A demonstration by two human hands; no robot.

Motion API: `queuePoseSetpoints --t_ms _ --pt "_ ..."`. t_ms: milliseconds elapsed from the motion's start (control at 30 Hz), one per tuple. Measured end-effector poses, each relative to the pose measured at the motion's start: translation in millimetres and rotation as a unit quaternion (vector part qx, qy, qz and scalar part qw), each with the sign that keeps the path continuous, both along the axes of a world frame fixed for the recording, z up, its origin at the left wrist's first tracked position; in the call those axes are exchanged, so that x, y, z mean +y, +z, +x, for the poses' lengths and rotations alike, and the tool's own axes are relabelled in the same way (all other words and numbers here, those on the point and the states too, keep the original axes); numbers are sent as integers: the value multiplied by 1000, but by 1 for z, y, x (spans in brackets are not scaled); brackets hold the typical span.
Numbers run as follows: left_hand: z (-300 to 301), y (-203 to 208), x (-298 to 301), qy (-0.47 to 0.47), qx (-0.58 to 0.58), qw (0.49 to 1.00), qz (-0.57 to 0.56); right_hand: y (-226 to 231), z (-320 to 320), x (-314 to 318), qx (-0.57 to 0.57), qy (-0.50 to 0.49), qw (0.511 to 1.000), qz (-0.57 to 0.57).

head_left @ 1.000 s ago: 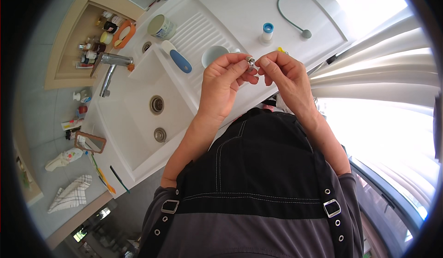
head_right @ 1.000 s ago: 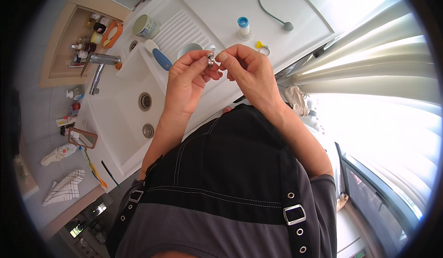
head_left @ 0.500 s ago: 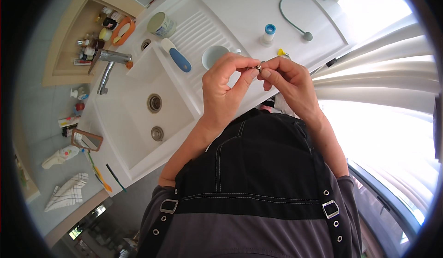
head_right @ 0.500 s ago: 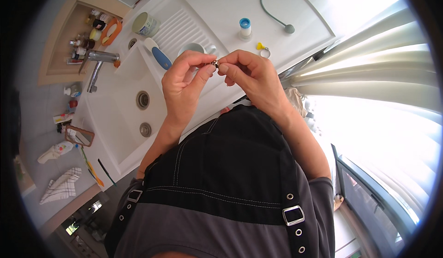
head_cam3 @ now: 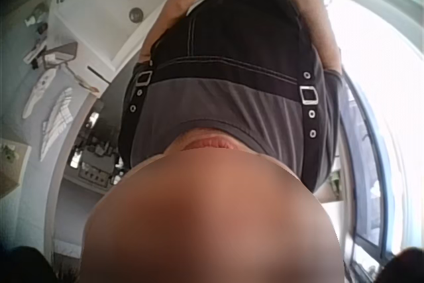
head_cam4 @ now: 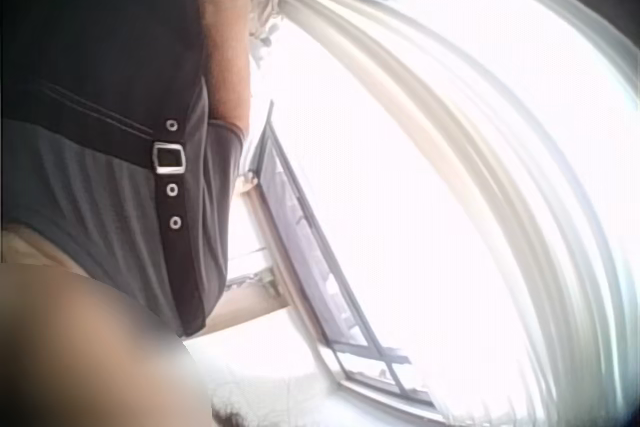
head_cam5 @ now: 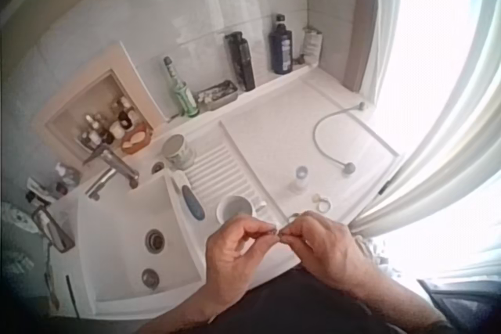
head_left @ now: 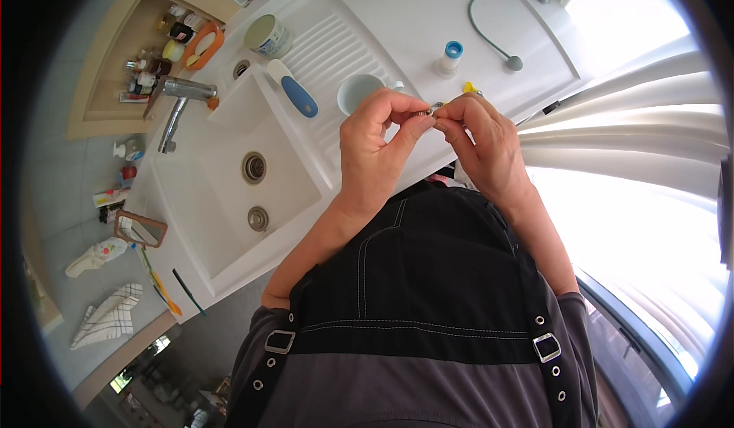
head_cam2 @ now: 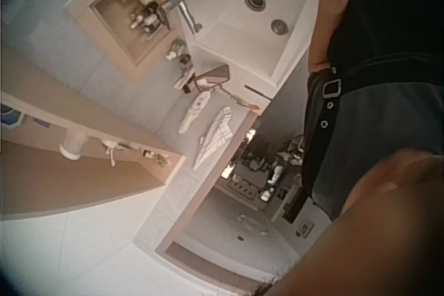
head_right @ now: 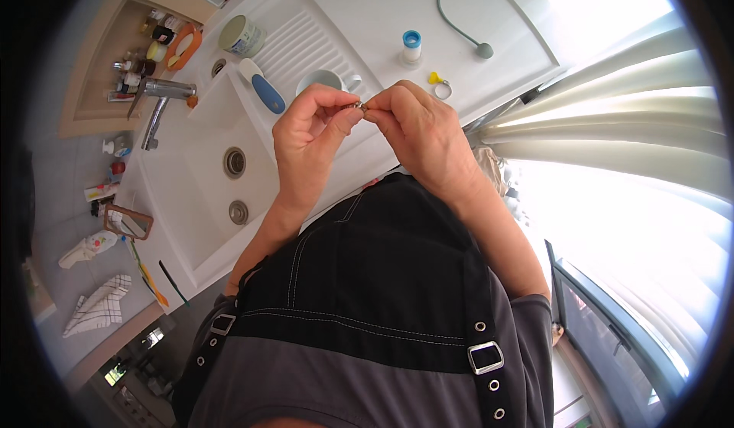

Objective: The recorder is assembling small plastic and metal components, including a yellow cap, clear tube, and blue ring, at a sink counter.

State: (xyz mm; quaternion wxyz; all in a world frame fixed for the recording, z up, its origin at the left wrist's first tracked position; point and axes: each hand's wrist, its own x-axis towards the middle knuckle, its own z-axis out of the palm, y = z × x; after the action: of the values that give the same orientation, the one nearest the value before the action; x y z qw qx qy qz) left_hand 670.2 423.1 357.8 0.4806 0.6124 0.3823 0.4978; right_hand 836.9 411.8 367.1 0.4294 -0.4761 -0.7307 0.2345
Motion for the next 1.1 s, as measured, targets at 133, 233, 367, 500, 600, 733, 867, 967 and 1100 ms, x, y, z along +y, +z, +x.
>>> queuePoseSetpoints --t_ms 133,233,367,500,600,733,867,967,1100 --pt "1 2 1 -1 -38 998 -55 -7 -4 -2 83 -2 993 -89" --pt "3 1 2 -14 -94 992 -80 -14 -5 -2 258 -10 937 -237" --pt "-1 -7 5 -25 -97 989 -110 -21 -3 6 339 -35 890 -303" --pt "-1 -11 10 -15 -92 988 -120 -29 13 27 308 -82 906 -279" --pt "0 -16 13 -19 -95 986 -133 -48 33 57 276 -149 913 -261" --pt "0 -25 16 -31 -110 983 -144 -70 46 89 209 -173 925 -268" --pt "-2 -28 18 -28 -97 982 -157 -84 51 102 144 -187 929 -285" --pt "-4 -30 19 -23 -106 980 -166 -88 51 104 111 -197 926 -302" --pt "-4 -33 19 -20 -112 979 -168 -87 51 103 91 -198 933 -287"
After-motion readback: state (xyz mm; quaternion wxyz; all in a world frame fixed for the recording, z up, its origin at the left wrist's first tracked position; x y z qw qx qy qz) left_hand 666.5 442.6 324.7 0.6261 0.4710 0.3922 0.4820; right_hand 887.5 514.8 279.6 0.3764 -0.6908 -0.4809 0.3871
